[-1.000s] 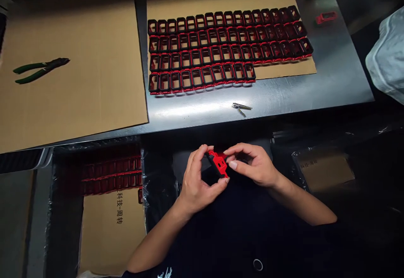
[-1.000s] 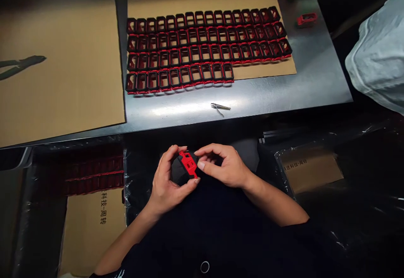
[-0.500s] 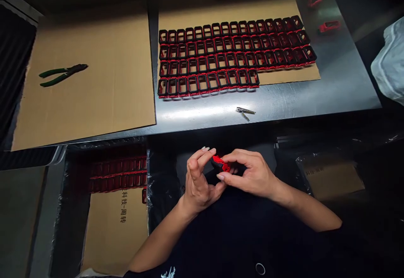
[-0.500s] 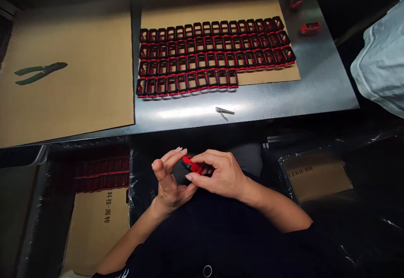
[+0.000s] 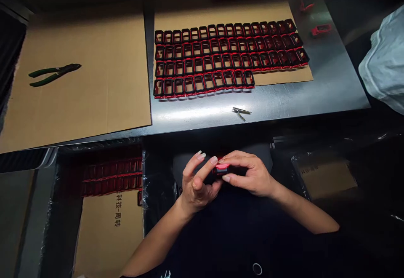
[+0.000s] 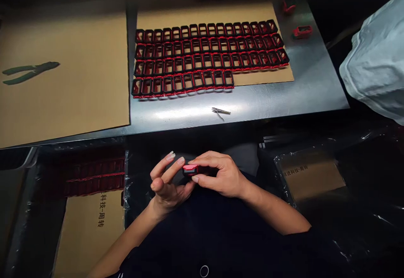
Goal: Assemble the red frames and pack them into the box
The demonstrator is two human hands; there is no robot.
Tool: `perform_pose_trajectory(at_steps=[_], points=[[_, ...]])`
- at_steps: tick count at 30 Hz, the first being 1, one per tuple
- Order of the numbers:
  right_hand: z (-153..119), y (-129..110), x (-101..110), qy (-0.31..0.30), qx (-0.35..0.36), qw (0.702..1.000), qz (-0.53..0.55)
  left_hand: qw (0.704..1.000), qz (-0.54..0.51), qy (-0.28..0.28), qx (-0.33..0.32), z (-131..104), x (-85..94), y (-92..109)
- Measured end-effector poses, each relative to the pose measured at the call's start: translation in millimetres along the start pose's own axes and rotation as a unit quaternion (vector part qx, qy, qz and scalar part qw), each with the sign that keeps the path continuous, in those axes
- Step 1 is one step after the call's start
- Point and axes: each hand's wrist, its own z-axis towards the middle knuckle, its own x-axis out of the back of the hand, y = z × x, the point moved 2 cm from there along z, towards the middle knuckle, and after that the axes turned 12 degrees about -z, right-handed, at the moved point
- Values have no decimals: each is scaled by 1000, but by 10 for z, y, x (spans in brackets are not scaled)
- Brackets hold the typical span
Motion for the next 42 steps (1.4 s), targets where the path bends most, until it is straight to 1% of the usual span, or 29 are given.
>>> perform_pose_trajectory(at_steps=[7,10,14,17,19,21,22,23,24,26,27,28,30,34,35,37,39,42], points=[[-24,90,-21,-23,-34,998,57,1000,-13,-17,-13,-29,5,-16],[-35,112,-30,-31,-52,996,66,999,-28,-22,-12,-36,17,-16],[-44,83,-51,-24,-74,995,65,999,-42,-27,-7,-53,16,-33],[-35,25,-76,-12,-78,996,47,999,-42,-19,-3,-78,5,-46],[-27,-8,-94,-2,-75,997,23,998,-50,-17,21,-90,7,-43],[-25,-22,-110,7,-74,997,2,992,-95,-30,80,-93,21,-34],[-26,-20,-118,10,-75,997,-4,981,-139,-42,125,-91,32,-30],[-28,-14,-127,12,-78,997,-10,962,-197,-56,179,-89,42,-26],[-32,-6,-135,12,-78,997,-16,932,-265,-68,236,-86,51,-24],[-38,9,-150,15,-66,997,-33,853,-387,-81,340,-83,62,-20],[-41,13,-156,17,-54,997,-45,819,-426,-78,377,-82,65,-20],[-42,15,-162,20,-40,998,-55,794,-450,-72,402,-82,65,-23],[-43,15,-171,23,-15,997,-69,767,-468,-55,435,-87,55,-38],[-40,20,-184,11,4,996,-83,734,-481,-25,479,-97,8,-57],[-39,22,-187,8,9,996,-85,732,-478,-21,485,-87,-2,-53],[-40,27,-194,3,20,996,-87,743,-457,-20,488,-52,-14,-37],[-42,33,-200,1,32,996,-88,771,-422,-24,476,-8,-13,-16],[-46,35,-201,3,57,994,-93,826,-376,-32,419,49,4,11]])
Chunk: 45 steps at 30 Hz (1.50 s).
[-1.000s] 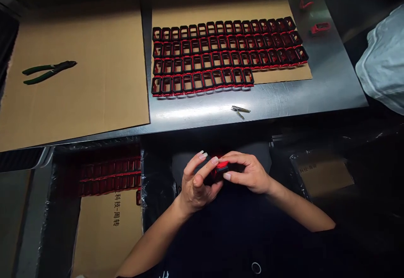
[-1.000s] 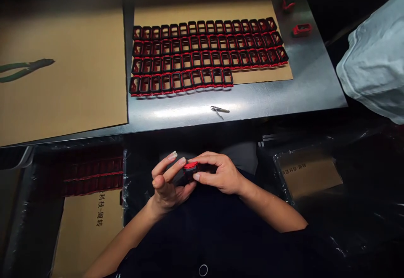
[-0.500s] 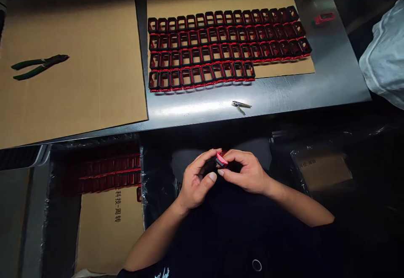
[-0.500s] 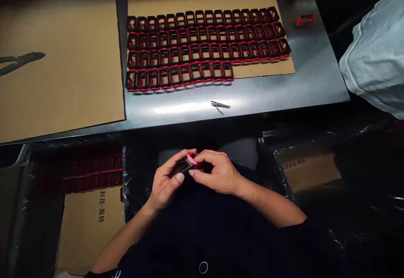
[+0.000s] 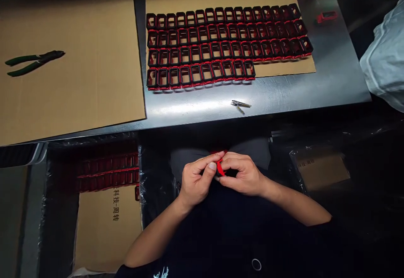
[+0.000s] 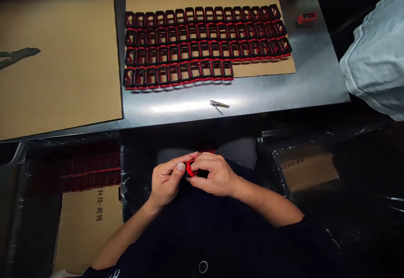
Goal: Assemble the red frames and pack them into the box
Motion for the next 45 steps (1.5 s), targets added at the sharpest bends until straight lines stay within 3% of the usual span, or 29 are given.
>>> perform_pose_trajectory(at_steps=[3,6,14,24,29,37,39,43,45], points=[[-11,0,6,-6,23,1000,-11,995,53,-28,-75,0,-5,42],[-31,12,10,-15,19,1000,-5,989,94,-54,-103,-2,-3,68],[-46,36,12,-21,11,998,54,989,99,-57,-92,-5,6,98],[-91,89,8,1,-102,987,125,991,109,15,-72,-35,80,100],[-140,151,-46,-23,-214,917,335,987,120,16,-109,-6,90,146],[-106,262,-75,-116,-339,762,539,993,67,22,-96,-63,74,76],[-113,277,-96,-138,-349,740,559,994,55,52,-85,-73,84,39],[-139,297,-122,-183,-359,707,581,977,79,178,-88,-34,187,50],[-138,310,-109,-180,-362,705,583,971,101,182,-116,-1,239,103]])
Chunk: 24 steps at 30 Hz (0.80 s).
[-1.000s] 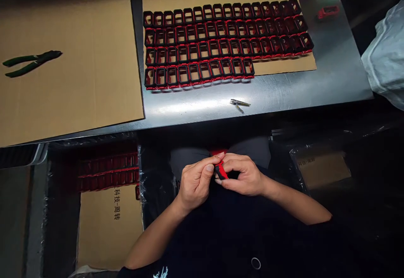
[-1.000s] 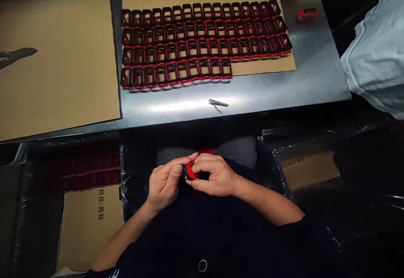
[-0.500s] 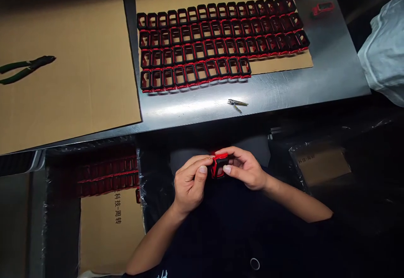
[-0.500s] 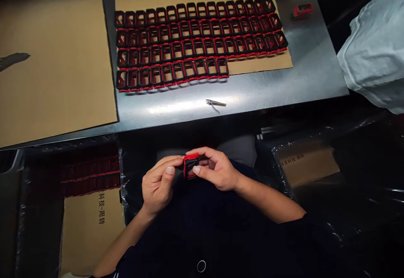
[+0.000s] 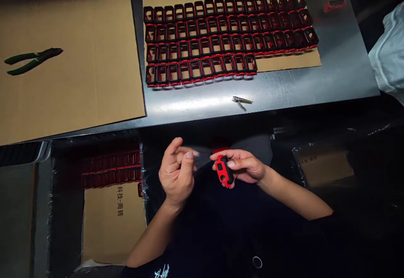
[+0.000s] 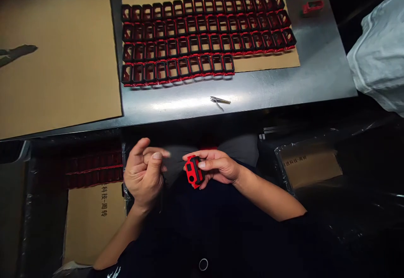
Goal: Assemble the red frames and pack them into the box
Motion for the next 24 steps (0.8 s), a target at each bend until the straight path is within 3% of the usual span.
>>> perform_pose_trajectory(at_steps=[3,7,16,20,24], points=[[-2,-25,23,8,13,1000,0,992,10,-111,-53,43,12,79],[14,-21,32,2,8,1000,7,957,79,-266,-87,-13,-72,190],[59,-38,18,75,33,996,-37,918,225,-297,-134,-10,-213,254],[71,-108,-79,180,64,972,-133,892,281,-344,-79,-32,-214,155],[45,-190,-218,219,79,944,-233,919,206,-336,-2,-66,-194,14]])
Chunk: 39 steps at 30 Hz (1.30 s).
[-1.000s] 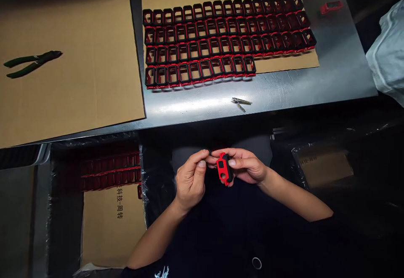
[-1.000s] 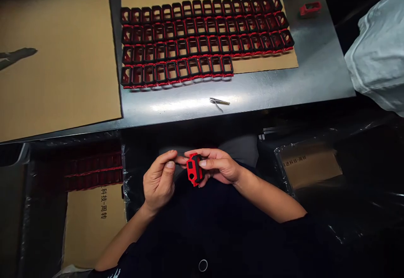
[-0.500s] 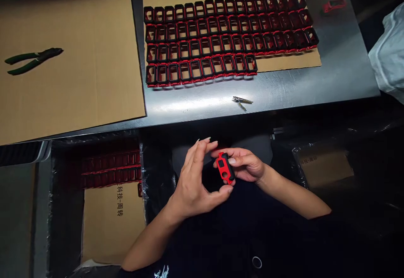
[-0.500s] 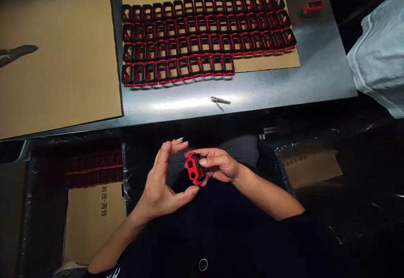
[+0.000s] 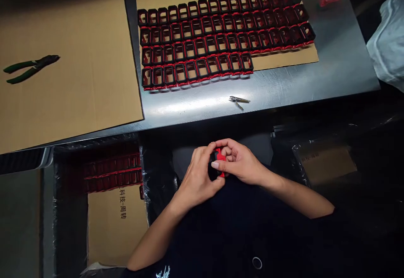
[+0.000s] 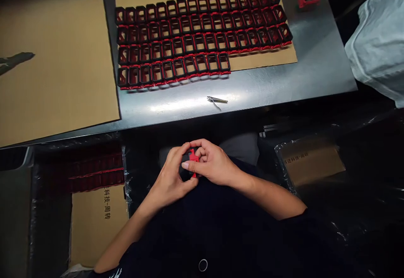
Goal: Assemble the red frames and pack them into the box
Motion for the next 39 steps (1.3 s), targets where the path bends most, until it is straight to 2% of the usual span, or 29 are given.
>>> perform_pose_trajectory(at_steps=[5,10,13,15,18,23,28,39], points=[[-89,-146,2,-45,17,999,-18,990,-123,48,-54,-71,-38,-112],[-136,-239,163,16,61,998,-29,961,-246,104,-75,-154,-54,-194],[-155,-227,182,-7,40,996,-80,955,-254,125,-88,-169,-64,-205],[-174,-213,141,-28,28,991,-128,956,-242,131,-98,-160,-74,-196],[-199,-216,48,-34,31,980,-193,962,-174,147,-152,-134,-76,-153],[-205,-279,-37,33,95,947,-304,953,-34,178,-241,-107,-34,-74],[-205,-276,-36,21,116,944,-308,946,32,186,-262,-140,5,-43],[-257,-342,60,-46,109,935,-334,945,43,166,-278,-152,9,-7]])
